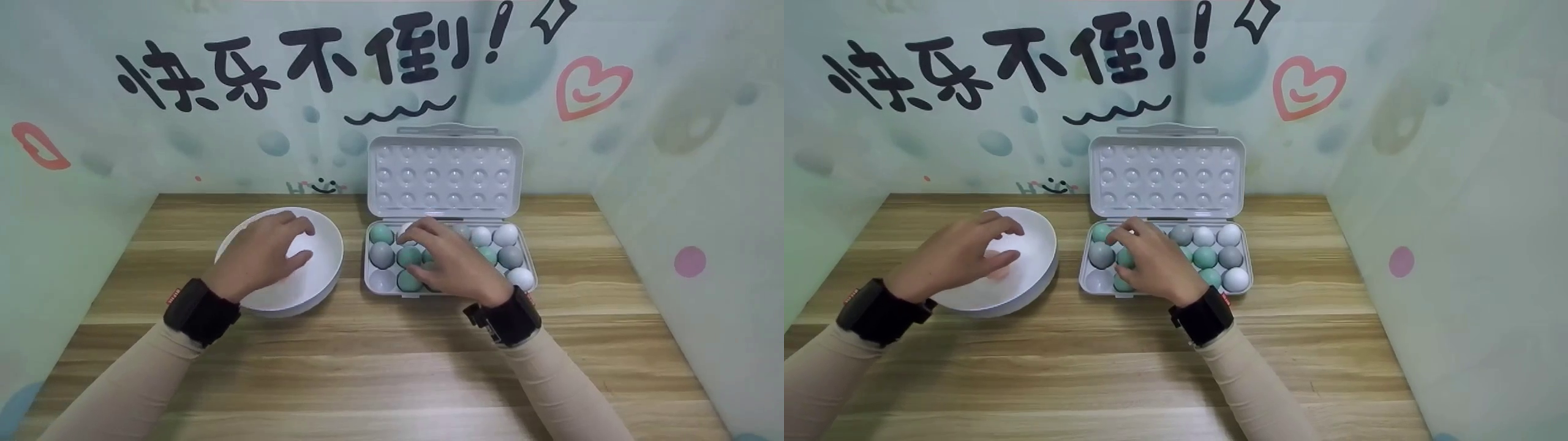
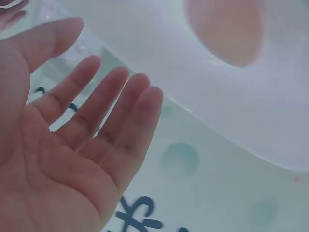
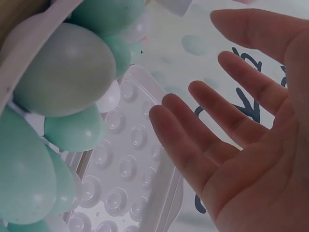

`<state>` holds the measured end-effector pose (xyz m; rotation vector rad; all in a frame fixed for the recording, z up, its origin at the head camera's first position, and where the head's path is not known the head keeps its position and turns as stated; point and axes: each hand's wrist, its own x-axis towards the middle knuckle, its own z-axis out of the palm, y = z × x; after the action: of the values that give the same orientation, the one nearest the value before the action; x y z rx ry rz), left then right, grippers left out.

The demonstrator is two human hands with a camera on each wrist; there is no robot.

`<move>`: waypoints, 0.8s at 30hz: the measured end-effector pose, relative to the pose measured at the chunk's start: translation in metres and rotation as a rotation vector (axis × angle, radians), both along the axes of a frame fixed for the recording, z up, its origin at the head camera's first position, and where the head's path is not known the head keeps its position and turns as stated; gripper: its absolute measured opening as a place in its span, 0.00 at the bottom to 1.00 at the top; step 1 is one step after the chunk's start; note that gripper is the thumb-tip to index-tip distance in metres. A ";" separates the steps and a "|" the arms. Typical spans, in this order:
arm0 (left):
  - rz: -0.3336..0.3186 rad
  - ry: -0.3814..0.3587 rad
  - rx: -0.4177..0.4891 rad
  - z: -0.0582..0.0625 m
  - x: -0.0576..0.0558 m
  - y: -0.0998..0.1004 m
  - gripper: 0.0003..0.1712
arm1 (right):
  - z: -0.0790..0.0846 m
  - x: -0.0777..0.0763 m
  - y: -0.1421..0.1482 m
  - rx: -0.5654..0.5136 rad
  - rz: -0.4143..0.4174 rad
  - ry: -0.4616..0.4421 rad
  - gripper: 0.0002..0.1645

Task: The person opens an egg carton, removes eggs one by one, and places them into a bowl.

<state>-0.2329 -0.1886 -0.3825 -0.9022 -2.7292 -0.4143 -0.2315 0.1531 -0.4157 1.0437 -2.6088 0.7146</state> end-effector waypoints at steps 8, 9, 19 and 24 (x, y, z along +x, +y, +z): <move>-0.060 0.044 0.069 0.004 0.023 0.041 0.21 | -0.007 -0.002 0.001 0.072 0.013 0.025 0.20; -0.063 0.041 0.076 0.002 0.025 0.044 0.22 | -0.007 -0.002 0.001 0.082 0.010 0.023 0.20; -0.066 0.047 0.096 -0.018 0.030 0.058 0.29 | -0.012 -0.004 0.001 0.171 -0.021 0.002 0.20; -0.078 0.046 0.106 -0.026 0.031 0.060 0.31 | -0.013 -0.004 -0.001 0.191 -0.009 -0.013 0.21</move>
<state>-0.2020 -0.1287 -0.4081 -0.9800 -2.6097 -0.5411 -0.2351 0.1521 -0.4285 1.0812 -2.7337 0.4791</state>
